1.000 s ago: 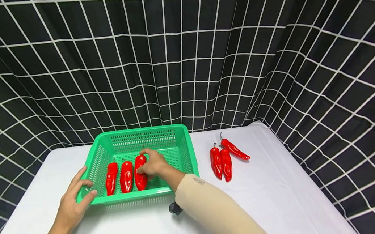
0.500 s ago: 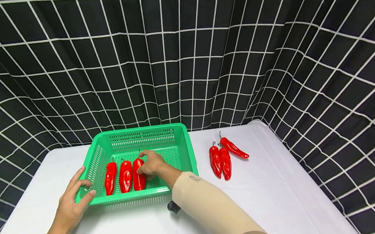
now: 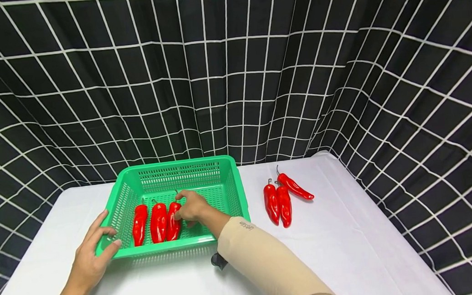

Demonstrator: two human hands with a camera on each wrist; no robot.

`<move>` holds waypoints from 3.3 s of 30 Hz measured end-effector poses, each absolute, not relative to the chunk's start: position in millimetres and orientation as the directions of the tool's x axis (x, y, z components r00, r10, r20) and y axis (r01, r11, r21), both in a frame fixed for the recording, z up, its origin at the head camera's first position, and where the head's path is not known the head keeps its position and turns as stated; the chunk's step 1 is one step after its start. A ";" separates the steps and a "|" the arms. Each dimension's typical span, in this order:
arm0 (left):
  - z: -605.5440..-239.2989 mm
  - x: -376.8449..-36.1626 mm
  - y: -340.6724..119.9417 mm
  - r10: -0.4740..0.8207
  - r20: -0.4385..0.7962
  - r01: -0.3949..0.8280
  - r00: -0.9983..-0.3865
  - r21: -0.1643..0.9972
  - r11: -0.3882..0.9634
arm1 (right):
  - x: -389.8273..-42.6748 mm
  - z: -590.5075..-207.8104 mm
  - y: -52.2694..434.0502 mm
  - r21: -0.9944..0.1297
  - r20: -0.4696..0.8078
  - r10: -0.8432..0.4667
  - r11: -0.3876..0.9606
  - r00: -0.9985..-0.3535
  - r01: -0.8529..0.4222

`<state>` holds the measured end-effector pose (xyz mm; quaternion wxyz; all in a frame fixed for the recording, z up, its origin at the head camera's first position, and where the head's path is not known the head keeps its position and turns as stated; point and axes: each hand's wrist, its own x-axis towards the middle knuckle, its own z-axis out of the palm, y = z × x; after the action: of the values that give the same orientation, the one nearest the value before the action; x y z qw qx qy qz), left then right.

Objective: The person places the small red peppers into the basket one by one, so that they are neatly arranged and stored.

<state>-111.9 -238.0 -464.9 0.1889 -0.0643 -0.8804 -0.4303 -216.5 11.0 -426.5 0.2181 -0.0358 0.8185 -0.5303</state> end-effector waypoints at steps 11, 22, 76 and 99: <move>-465.7 -112.0 -237.8 -0.048 0.387 0.277 -0.921 0.735 0.619 | -213.9 -421.3 18.2 -0.937 -0.302 -0.351 0.281 -0.886 0.208; -466.4 -111.9 -238.4 -0.049 0.389 0.276 -0.920 0.732 0.623 | -198.9 -405.4 28.8 -0.969 -0.243 -0.415 0.136 -0.877 0.205; -465.1 -111.1 -236.9 -0.059 0.375 0.259 -0.925 0.738 0.622 | -154.2 -338.3 111.8 -0.998 0.010 -0.540 -0.058 -0.842 0.026; -466.1 -112.8 -237.4 -0.055 0.388 0.271 -0.920 0.732 0.625 | -158.4 -319.5 173.1 -0.997 0.069 -0.418 -0.045 -0.906 -0.055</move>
<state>-112.8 -237.4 -466.1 0.1903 -0.0615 -0.8811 -0.4286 -158.4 173.1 -319.5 0.1294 -0.1742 0.6787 -0.7017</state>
